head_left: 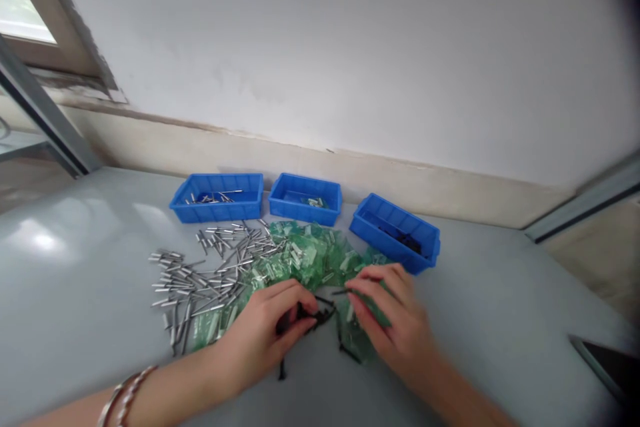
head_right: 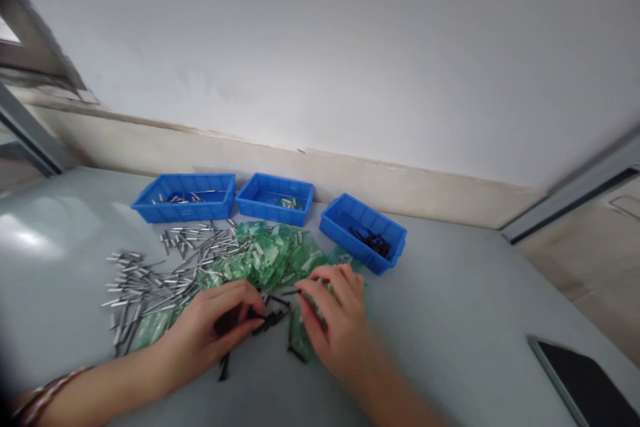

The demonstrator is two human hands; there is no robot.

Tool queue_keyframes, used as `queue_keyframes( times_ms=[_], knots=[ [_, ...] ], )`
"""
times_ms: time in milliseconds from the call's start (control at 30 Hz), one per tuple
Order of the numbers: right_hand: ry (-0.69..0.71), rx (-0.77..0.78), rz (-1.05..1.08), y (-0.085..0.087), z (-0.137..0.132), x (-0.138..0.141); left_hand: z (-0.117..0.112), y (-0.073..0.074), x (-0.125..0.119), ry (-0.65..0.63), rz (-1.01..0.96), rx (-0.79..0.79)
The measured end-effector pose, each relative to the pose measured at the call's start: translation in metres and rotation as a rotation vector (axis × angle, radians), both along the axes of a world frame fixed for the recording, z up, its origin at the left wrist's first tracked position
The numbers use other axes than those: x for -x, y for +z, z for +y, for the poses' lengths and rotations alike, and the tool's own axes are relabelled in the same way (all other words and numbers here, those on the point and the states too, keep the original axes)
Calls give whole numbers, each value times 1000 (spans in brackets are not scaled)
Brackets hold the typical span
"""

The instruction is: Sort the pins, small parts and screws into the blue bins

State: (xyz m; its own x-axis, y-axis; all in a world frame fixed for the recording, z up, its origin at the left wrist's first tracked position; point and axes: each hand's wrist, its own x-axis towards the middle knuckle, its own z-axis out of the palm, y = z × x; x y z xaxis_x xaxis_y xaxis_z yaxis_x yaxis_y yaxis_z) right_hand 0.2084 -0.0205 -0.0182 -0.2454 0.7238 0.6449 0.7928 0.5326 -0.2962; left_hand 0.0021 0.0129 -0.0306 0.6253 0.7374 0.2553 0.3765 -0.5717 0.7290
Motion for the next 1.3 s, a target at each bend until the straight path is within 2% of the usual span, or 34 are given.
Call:
queue_keyframes(
  times_ms=[133,233,300,433,533,600,633,767,833,967,1300],
  knots=[
    [-266,-183,-5,5,20,-37,0,-1,0,-1,17,18],
    [-507,-219,-38,3,30,-59,0,0,0,9,18,22],
    [-615,-199,-134,1,31,-66,0,1,0,5,21,27],
    [-711,-194,-376,-2,30,-67,1,0,1,-44,19,25],
    [-740,-202,-432,1,29,-64,1,0,1,-34,24,17],
    [-689,-199,-395,3,26,-58,0,0,1,-30,35,16],
    [-619,-196,-359,5,24,-52,0,1,0,-29,38,18],
    [-133,-84,-220,3,4,-12,0,4,0,-2,17,36],
    [-10,-40,-204,-2,-6,8,0,5,0,-10,-1,40],
    [80,14,-227,-8,-15,24,-1,6,1,-84,-26,34],
    [110,41,-164,-12,-7,14,-3,4,0,-78,-48,10]
  ],
)
